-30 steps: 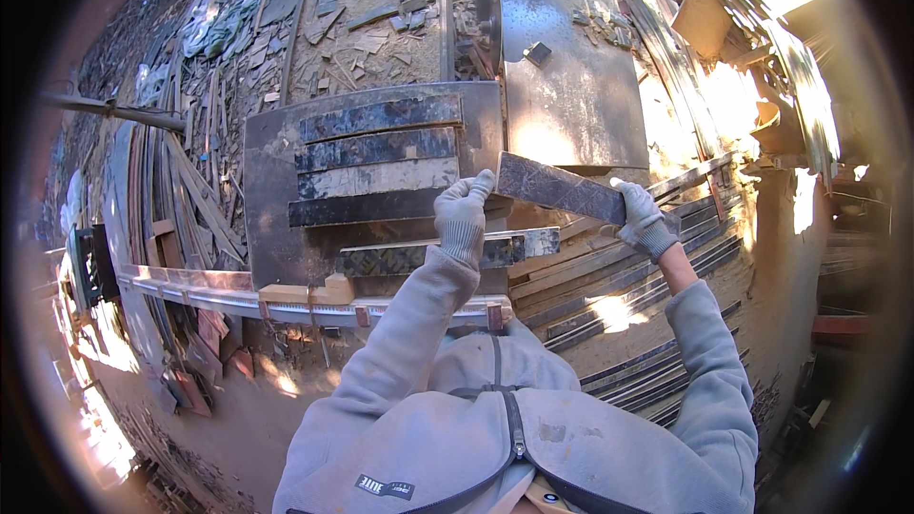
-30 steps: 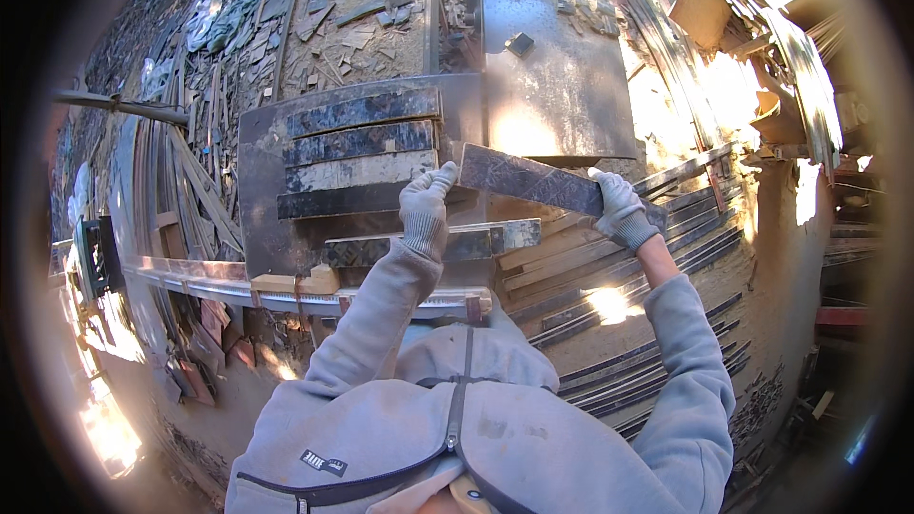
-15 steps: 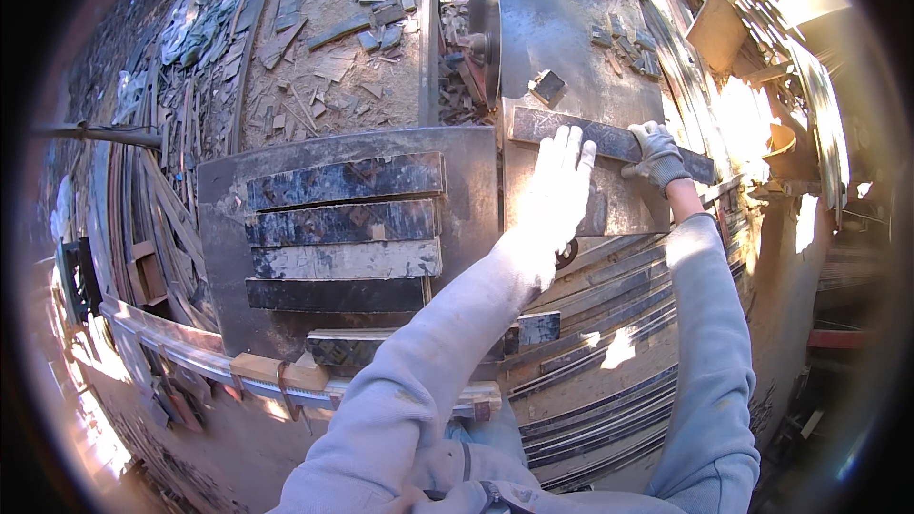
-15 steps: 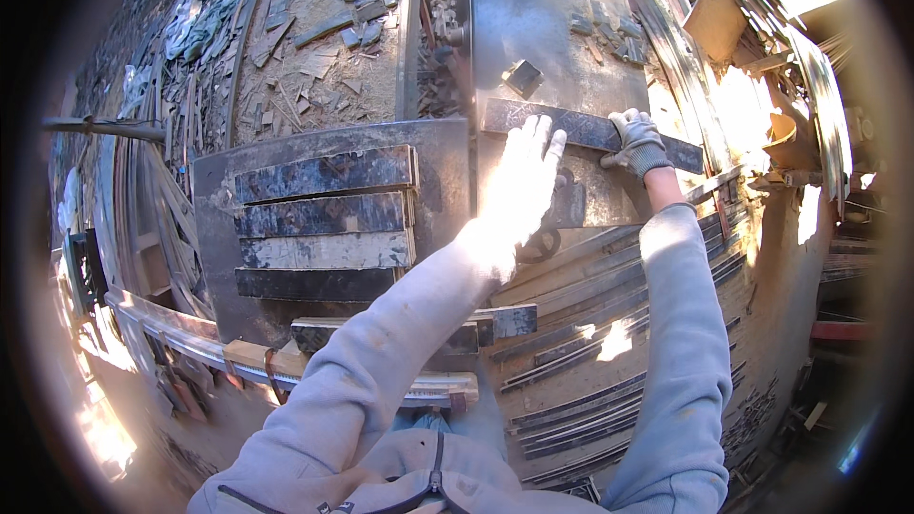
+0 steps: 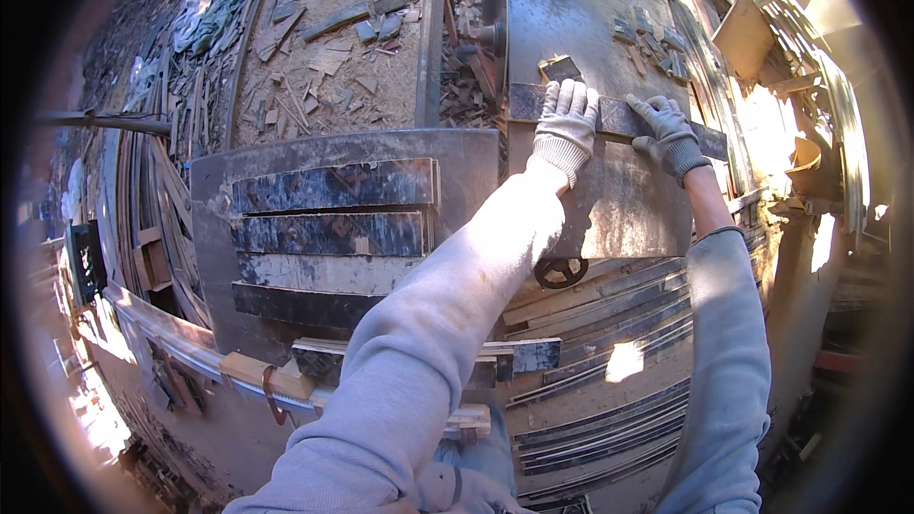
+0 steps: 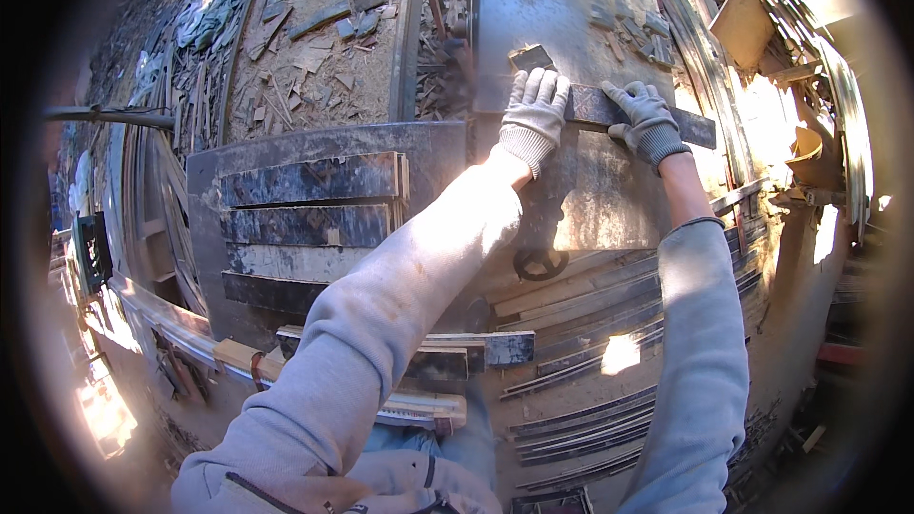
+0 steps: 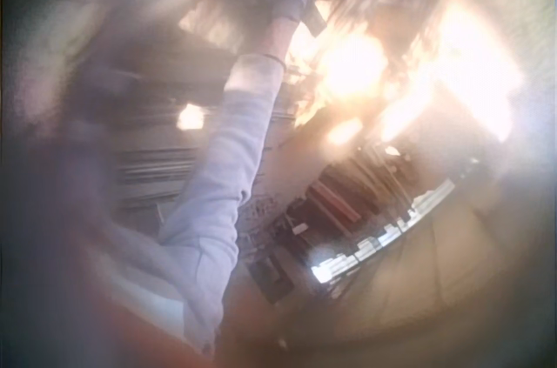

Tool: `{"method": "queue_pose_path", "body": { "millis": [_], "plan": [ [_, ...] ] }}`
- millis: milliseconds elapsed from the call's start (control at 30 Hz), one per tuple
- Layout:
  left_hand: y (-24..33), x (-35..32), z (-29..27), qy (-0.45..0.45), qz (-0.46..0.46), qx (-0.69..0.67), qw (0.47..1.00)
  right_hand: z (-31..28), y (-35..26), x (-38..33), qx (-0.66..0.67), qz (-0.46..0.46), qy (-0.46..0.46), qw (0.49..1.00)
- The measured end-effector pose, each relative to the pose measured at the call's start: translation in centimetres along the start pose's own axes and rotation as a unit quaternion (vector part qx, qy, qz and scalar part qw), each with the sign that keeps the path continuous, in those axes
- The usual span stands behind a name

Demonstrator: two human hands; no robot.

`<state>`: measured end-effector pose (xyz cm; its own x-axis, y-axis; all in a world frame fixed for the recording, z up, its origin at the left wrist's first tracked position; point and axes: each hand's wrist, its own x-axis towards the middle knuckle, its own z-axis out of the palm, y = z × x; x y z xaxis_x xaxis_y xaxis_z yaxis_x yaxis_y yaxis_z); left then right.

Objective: The person picks up metal strips, places them on a manual shear, and cuts them to length. The person repeats this process for several strips, stacking the cut pieces on the table.

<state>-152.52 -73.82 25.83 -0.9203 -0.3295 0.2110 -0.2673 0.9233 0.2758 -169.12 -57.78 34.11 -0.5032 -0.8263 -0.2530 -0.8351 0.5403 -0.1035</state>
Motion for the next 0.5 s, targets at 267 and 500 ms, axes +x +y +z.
{"method": "queue_pose_path", "body": {
  "millis": [267,500],
  "plan": [
    [-0.8,1.0,0.5,0.055,-0.011,-0.018,0.998,-0.2,-0.3,2.1,0.033,0.03,-0.012,0.999],
    [-1.5,1.8,0.1,0.009,-0.003,-0.031,0.999,-0.4,0.2,2.7,0.026,-0.005,0.012,1.0]
  ]
}}
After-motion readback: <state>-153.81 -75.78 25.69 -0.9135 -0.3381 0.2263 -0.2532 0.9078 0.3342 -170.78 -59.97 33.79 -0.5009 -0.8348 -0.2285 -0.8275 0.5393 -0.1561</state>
